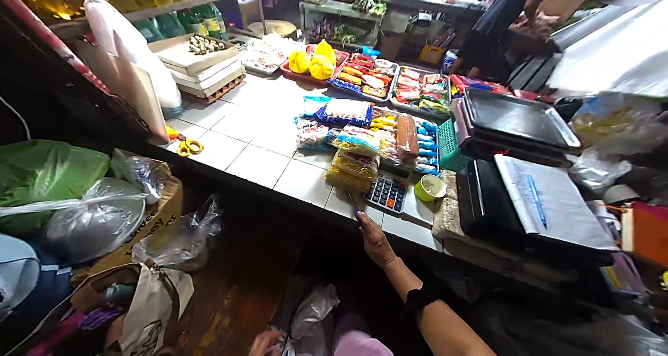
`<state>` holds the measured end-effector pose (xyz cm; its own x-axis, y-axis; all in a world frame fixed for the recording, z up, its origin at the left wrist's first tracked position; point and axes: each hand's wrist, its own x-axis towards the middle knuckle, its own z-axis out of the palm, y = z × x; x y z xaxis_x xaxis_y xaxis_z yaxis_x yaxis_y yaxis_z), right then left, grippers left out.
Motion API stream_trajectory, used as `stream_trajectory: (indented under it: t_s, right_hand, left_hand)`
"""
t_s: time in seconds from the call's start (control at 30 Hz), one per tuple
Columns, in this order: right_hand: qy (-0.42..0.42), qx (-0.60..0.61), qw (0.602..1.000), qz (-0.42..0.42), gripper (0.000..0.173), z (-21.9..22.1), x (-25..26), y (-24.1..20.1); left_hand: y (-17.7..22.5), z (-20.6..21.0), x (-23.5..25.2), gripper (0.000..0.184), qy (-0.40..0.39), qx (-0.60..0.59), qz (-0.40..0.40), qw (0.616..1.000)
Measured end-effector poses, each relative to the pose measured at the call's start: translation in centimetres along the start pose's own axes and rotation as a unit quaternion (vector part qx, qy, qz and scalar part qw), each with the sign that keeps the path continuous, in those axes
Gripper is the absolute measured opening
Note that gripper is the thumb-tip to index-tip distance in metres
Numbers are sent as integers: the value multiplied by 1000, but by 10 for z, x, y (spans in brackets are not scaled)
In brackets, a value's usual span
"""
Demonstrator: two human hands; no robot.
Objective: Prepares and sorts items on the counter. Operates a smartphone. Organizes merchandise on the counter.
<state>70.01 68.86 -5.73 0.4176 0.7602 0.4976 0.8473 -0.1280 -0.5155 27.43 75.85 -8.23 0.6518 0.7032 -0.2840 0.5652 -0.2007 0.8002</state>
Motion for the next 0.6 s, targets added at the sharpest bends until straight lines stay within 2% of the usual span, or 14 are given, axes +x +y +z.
stream_trajectory:
  t_s: [0.07, 0.1, 0.17, 0.23, 0.3, 0.37, 0.47, 0.53, 0.6]
  right_hand:
    - [25, 25, 999, 36, 39, -5, -8, -14]
    - [43, 42, 997, 48, 38, -9, -13, -23]
    - [73, 87, 992, 54, 37, -18, -24, -49]
    - [81, 137, 987, 35, 37, -27, -38, -75]
    - [65, 156, 986, 5, 34, -38, -52, -95]
    - [55, 146, 987, -22, 34, -49, -62, -100]
    - [93, 194, 976, 22, 37, -67, -71, -98]
    - [117, 329, 928, 132, 43, -77, -73, -102]
    - [123, 495, 813, 281, 38, -84, -67, -105]
  left_hand:
    - [56, 5, 53, 30, 1, -101, 29, 995]
    - [92, 8, 80, 31, -19, -183, 2, 983]
    - [160, 15, 130, 38, -66, -375, -88, 921]
    - [206, 29, 170, 49, -96, -487, -154, 854]
    - [236, 45, 191, 48, -101, -544, -187, 812]
    - [258, 58, 196, 33, -70, -596, -208, 772]
    - [277, 62, 187, 18, -50, -633, -220, 740]
    - [285, 61, 181, 14, -34, -632, -217, 743]
    - [291, 62, 179, 11, -27, -623, -209, 753]
